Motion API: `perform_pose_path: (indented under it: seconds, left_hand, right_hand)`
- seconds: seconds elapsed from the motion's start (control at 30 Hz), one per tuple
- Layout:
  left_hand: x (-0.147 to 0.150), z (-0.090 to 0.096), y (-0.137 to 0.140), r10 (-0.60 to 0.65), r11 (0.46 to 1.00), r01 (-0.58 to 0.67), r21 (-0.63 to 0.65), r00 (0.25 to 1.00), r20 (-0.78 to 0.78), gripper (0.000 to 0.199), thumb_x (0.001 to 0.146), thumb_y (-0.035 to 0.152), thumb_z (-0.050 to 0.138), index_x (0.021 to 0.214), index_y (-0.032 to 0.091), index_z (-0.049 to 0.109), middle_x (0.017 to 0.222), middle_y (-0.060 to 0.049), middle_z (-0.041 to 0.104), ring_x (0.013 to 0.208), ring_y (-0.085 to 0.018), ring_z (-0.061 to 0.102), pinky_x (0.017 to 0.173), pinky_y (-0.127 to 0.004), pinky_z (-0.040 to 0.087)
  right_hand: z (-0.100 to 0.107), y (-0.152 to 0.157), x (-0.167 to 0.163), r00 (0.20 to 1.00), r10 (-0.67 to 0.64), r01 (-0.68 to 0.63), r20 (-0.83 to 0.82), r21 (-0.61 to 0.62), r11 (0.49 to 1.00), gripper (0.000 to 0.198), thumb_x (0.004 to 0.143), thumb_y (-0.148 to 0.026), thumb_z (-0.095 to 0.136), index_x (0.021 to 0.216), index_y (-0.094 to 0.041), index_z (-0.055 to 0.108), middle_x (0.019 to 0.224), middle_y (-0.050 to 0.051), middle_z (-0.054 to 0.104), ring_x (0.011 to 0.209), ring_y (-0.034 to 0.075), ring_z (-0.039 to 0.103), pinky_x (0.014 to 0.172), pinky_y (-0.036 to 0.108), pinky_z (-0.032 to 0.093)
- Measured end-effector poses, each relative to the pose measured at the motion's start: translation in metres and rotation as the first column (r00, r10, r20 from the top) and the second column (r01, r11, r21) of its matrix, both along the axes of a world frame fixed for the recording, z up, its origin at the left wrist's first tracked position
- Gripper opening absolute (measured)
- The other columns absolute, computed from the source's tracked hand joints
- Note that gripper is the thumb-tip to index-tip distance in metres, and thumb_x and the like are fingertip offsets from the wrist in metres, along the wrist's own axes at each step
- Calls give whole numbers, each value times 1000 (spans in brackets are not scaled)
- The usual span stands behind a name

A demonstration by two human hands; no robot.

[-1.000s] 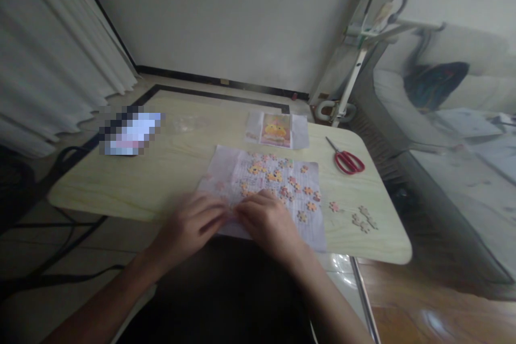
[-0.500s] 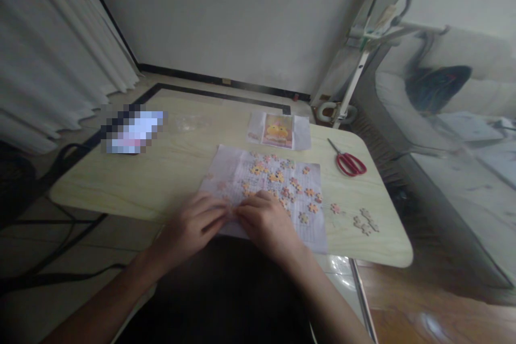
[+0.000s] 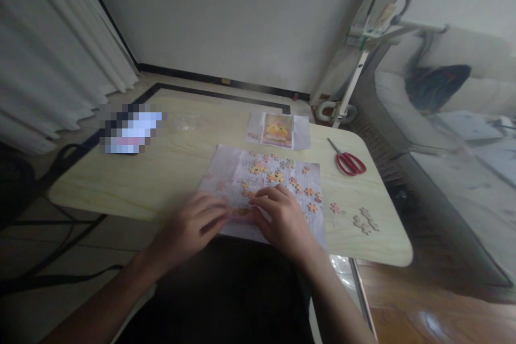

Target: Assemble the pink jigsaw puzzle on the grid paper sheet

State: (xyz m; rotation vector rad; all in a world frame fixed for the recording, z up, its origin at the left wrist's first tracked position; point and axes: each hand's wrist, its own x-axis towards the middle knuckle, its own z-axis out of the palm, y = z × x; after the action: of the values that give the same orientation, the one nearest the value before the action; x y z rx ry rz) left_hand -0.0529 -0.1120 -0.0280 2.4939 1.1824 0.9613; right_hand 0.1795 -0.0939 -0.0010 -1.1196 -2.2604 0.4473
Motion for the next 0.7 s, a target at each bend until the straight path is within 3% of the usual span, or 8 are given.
perform_pose_path:
  seconds: [0.17,0.4,0.7]
  left_hand:
    - [8,6,2,-38,998,39,53,999,-18,12,93,16,58,98,16,69,98,-6,67,97,-22,56,90,-41,47]
    - [16,4,3,-85,996,87,22,993,-86,14,94,16,56,97,15,70,96,-6,67,93,-23,55,85,-41,47]
    - [19,3,2,-100,995,101,25,994,-50,16,95,14,52,94,15,68,94,-5,69,92,-22,57,83,-40,46]
  right_hand:
    - [0,-8,3,996,40,-37,83,-43,998,18,92,-20,59,102,-23,74,99,8,67,93,23,56,84,40,48]
    - [-2,-12,0,993,27,-19,116,-65,998,20,94,-18,55,98,-20,75,97,10,65,93,24,54,84,40,47]
    - [-3,-13,3,991,39,-30,130,-70,997,19,94,-20,55,100,-21,73,102,9,63,95,24,52,85,39,46]
